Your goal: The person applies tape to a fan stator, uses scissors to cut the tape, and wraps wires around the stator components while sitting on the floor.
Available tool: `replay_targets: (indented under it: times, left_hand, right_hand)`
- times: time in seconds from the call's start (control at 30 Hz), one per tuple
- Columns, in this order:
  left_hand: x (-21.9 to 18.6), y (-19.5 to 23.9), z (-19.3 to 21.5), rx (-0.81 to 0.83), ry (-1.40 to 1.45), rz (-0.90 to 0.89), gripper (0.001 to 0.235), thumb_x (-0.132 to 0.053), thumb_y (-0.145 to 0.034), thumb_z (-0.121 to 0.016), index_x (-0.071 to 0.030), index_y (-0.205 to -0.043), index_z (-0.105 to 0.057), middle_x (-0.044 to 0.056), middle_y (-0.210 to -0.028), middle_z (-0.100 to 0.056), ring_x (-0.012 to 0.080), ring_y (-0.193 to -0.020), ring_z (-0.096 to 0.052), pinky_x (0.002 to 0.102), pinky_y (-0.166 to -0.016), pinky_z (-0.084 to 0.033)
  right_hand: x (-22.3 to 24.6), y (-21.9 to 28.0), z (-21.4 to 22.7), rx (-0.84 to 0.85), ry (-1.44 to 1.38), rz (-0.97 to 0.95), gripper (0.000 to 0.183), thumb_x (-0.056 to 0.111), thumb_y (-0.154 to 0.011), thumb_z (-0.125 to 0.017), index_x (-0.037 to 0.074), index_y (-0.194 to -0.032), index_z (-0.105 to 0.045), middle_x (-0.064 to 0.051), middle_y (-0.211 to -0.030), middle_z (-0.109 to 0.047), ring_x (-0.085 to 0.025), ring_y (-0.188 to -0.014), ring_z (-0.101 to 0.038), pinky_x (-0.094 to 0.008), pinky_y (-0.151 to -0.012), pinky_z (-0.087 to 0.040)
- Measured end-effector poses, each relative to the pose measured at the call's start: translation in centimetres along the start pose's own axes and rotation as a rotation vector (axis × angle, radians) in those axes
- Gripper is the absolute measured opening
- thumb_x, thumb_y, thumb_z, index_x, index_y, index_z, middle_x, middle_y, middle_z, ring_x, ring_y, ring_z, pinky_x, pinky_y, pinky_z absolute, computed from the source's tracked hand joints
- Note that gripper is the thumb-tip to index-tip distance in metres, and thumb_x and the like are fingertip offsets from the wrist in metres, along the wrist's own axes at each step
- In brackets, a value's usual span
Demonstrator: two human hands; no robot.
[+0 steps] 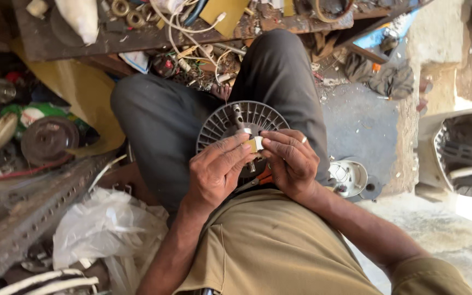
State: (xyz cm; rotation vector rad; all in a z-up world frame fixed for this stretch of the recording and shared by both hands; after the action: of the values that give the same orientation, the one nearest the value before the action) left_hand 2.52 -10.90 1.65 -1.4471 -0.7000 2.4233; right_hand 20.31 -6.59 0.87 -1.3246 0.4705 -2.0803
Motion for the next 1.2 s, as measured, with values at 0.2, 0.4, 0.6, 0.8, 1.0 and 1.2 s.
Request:
replay_targets:
  times: [0.2,0.4,0.6,0.8,1.0,1.2]
  left_hand:
    - [-0.9,-0.3,0.3,-0.024,-0.039,-0.048,0.025,-0.006,-0.095,-0.081,-0.005,-0.118,-0.071,0.012,-0.124,-0.072,0.0303,-0.113,-0.074,0.039,-0.097,-0.063]
    - [-1.2,0.6,2.8,-0.146,0.194,0.164,0.039,-0.012,-0.099,-0.070,0.002,-0.133,-0.056,0.019,-0.143,-0.058,0.0341,-0.135,-0.058,0.042,-0.117,-0.048]
    - [0.0,0.7,6.4,-0.228,-0.103,0.264,0.019,-0.005,-0.104,-0.069,0.002,-0.121,-0.067,0.015,-0.130,-0.068,0.0261,-0.123,-0.068,0.035,-0.103,-0.056]
    - [1.3,-1.9,4.9,-0.231,0.181,0.324,0.012,-0.003,-0.104,-0.071,0.002,-0.115,-0.070,0.012,-0.116,-0.072,0.0194,-0.102,-0.071,0.028,-0.086,-0.058]
    - [5.3,-8.3,-0.7,0.447,0.174,0.317,0.018,-0.018,-0.081,-0.084,-0.002,-0.080,-0.075,0.008,-0.077,-0.072,0.0154,-0.071,-0.067,0.031,-0.065,-0.052]
    - [5.5,-7.5,1.9,0.428,0.299,0.253,0.009,-0.013,-0.089,-0.076,-0.005,-0.087,-0.076,0.007,-0.083,-0.073,0.0189,-0.078,-0.070,0.035,-0.073,-0.056]
  right_hand:
    - [0.8,-0.3,0.6,0.056,-0.036,-0.047,0.019,0.003,-0.097,-0.074,-0.003,-0.115,-0.070,-0.018,-0.117,-0.074,-0.032,-0.106,-0.073,-0.039,-0.094,-0.058]
    - [-3.2,-6.5,3.7,0.518,-0.253,-0.164,0.037,0.019,-0.101,-0.060,-0.002,-0.131,-0.065,-0.018,-0.128,-0.068,-0.031,-0.112,-0.066,-0.036,-0.094,-0.054]
    - [-5.5,-12.0,-3.1,1.309,-0.791,-0.221,0.028,0.014,-0.102,-0.062,0.003,-0.126,-0.072,-0.012,-0.114,-0.077,-0.022,-0.101,-0.074,-0.032,-0.087,-0.058]
    - [-7.5,-13.3,-2.0,1.449,-0.361,-0.203,0.021,0.017,-0.090,-0.075,0.006,-0.107,-0.079,-0.008,-0.101,-0.080,-0.018,-0.086,-0.076,-0.032,-0.075,-0.060]
    - [-6.8,-13.0,3.6,1.099,0.787,0.154,0.022,0.039,-0.100,-0.069,0.019,-0.101,-0.079,-0.010,-0.084,-0.069,-0.028,-0.059,-0.065,-0.045,-0.054,-0.051]
    - [3.9,-5.8,4.1,1.323,0.318,0.501,0.009,0.016,-0.087,-0.069,0.008,-0.084,-0.066,-0.005,-0.077,-0.059,-0.022,-0.068,-0.063,-0.039,-0.054,-0.052]
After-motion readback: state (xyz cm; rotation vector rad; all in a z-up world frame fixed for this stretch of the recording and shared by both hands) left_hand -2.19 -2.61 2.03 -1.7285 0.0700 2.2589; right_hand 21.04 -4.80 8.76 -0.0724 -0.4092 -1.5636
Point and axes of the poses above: each hand's wrist, its own y-axis away from the middle knuckle, its own z-axis out of the back of the hand, x = y × z, the point moved 2 cm from there along -y, towards the middle knuckle
